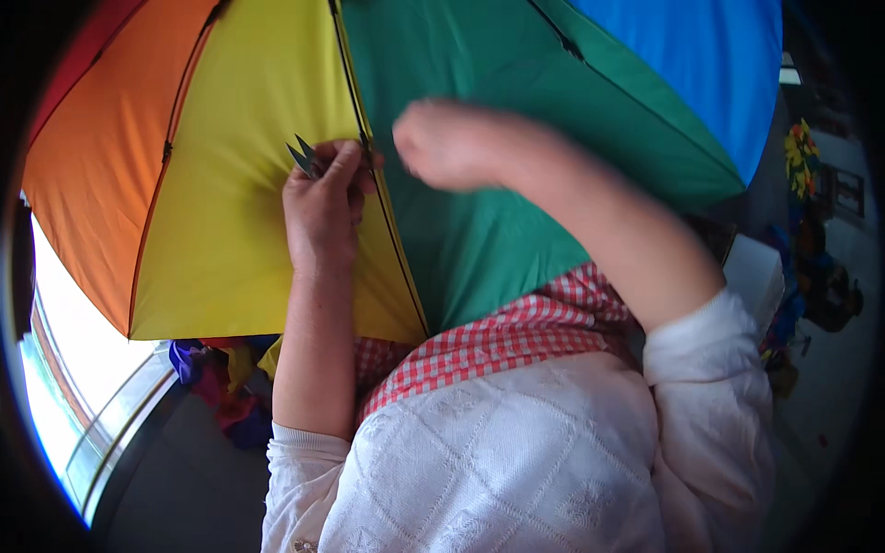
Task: Sewing the fabric cover onto the metal frame of a rainbow umbrella.
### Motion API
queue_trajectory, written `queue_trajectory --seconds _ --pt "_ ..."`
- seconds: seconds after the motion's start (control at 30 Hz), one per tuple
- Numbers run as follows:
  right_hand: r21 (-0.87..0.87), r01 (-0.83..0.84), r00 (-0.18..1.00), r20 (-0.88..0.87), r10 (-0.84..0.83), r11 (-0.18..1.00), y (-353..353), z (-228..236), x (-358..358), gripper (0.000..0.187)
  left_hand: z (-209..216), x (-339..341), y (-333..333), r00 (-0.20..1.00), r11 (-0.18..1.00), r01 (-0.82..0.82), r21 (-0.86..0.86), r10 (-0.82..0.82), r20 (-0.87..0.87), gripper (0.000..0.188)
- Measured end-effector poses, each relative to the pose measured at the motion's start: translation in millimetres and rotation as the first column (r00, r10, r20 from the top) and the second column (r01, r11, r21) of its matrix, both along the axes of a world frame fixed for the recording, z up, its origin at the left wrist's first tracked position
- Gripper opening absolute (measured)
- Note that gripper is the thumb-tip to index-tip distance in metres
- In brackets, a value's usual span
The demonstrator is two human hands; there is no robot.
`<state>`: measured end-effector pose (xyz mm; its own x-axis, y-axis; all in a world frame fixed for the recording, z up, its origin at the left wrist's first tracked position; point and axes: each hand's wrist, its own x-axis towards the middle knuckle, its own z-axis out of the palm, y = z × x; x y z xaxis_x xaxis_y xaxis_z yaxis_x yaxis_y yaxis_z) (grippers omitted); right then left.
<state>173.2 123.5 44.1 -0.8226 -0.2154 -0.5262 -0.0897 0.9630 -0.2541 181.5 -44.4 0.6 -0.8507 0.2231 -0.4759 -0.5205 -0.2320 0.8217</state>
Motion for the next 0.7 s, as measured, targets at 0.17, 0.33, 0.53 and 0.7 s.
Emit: queue_trajectory --seconds 0.17,0.33,0.53,0.7 --pt "-0.543 0.025 0.974 -0.175 -0.142 0.839 1 16 40 0.005 2 9 -2 1.0 1.0 -0.021 0.01 0.021 0.017 0.007" --pt "-0.307 -0.02 0.817 -0.554 -0.161 0.952 -10 -13 28 0.006 1 6 -1 0.999 0.999 -0.024 0.03 0.023 0.027 0.008" --pt "-0.058 -0.09 0.636 -0.771 0.013 0.994 10 -15 26 0.003 -8 9 -1 0.999 0.998 0.042 -0.035 -0.042 0.008 0.006" --pt "-0.883 0.363 0.747 0.466 -0.474 -0.296 245 132 92 0.045 -19 14 4 0.893 0.934 -0.074 -0.348 -0.093 -0.441 0.029"
